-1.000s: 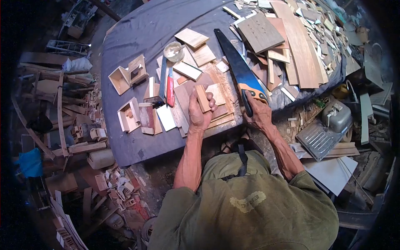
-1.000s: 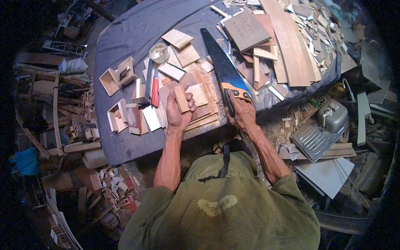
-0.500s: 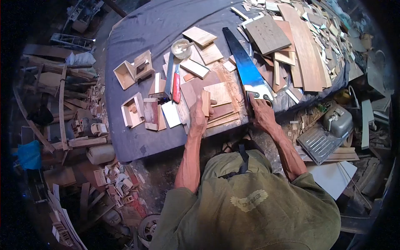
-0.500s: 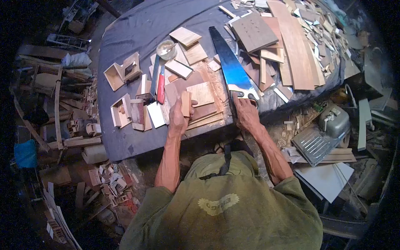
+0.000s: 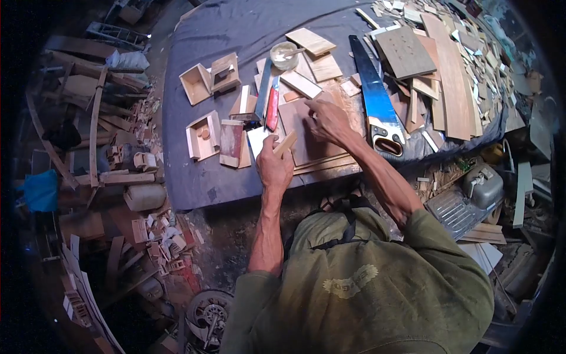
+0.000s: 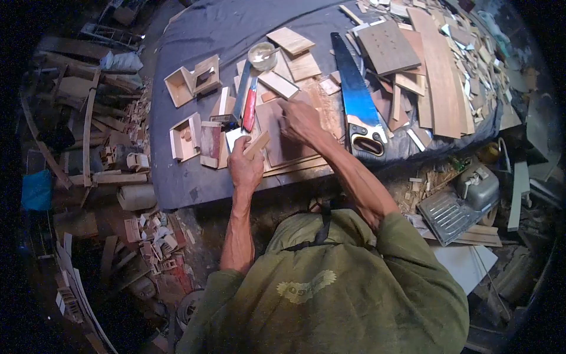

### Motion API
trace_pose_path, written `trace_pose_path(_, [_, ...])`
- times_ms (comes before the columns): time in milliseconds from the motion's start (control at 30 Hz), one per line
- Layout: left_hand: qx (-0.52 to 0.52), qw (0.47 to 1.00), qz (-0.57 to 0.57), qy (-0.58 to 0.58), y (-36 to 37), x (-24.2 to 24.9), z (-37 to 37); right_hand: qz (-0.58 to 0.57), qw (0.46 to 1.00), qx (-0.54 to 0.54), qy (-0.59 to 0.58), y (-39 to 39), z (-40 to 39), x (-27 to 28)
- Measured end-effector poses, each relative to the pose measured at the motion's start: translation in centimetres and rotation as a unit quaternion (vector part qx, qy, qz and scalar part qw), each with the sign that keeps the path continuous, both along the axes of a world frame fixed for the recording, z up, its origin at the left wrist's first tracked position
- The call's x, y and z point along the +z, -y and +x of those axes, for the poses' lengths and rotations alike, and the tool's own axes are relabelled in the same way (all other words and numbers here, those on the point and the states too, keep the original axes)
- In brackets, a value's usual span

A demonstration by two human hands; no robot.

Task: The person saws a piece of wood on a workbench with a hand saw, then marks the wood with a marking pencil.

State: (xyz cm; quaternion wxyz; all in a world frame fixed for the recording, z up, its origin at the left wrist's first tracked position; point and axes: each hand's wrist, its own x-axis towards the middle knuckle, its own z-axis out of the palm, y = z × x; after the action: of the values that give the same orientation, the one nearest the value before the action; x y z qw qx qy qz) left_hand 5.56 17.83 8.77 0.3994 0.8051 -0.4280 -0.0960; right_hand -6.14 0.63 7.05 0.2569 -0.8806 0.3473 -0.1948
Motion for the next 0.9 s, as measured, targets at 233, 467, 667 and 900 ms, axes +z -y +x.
trace_pose_path(233, [0.031,0.998,0.008,0.053,-2.5,0.4,1.1,-0.018,1.0,-0.016,0.007,1.0,8.9,-2.6])
trace_pose_path(467, [0.06,0.998,-0.012,0.018,-3.6,0.6,1.0,0.027,0.997,-0.028,-0.069,1.2,11.9,-2.9])
trace_pose_path(667, [0.014,0.998,-0.004,0.063,-3.6,0.4,0.7,0.092,0.991,-0.092,-0.02,1.1,12.8,-2.8])
trace_pose_path(900, [-0.002,0.997,-0.02,0.076,-3.4,0.3,0.2,0.197,0.964,-0.172,-0.053,1.8,13.9,-1.9])
